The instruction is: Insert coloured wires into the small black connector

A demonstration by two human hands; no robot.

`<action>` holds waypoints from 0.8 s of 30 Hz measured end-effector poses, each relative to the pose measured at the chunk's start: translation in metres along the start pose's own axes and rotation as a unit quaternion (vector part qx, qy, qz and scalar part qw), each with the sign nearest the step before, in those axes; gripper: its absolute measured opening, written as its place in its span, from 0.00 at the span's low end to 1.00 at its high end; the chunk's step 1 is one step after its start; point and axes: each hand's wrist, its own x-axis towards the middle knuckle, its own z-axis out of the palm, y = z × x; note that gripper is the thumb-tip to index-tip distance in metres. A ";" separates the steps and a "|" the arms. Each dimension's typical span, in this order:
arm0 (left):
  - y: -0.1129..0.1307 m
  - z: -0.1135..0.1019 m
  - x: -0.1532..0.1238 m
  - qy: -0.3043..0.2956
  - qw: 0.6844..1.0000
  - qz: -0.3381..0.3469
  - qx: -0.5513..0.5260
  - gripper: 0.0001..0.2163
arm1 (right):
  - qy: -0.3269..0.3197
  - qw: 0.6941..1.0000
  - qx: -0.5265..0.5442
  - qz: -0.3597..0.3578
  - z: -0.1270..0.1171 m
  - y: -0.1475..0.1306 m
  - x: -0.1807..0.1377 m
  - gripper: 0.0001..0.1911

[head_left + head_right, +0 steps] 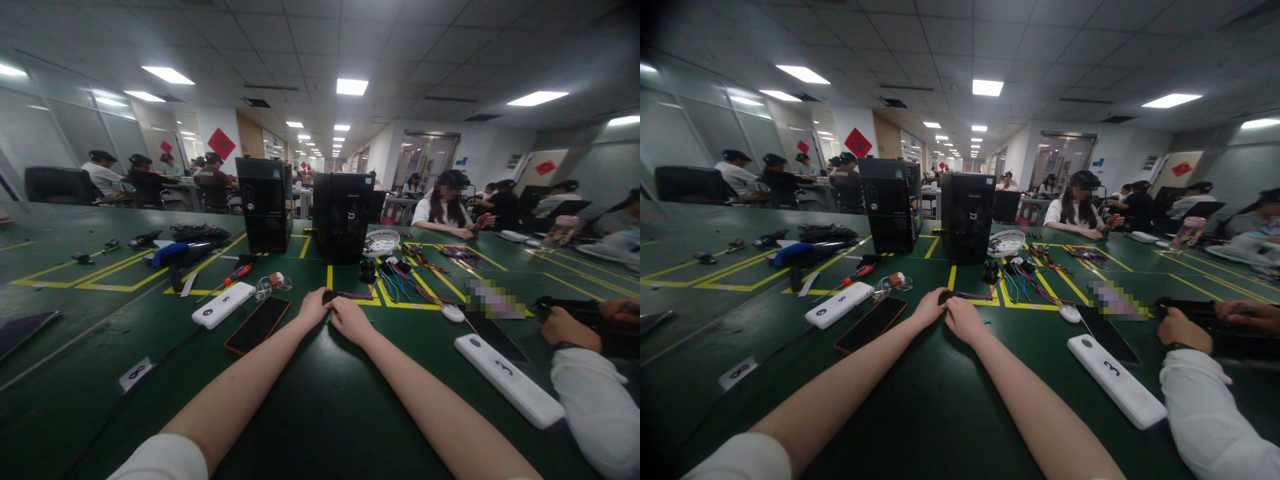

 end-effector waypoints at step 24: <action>-0.003 0.000 -0.001 -0.022 1.000 0.022 0.000 0.17 | 0.069 0.991 -0.067 0.090 0.003 0.037 0.005 0.07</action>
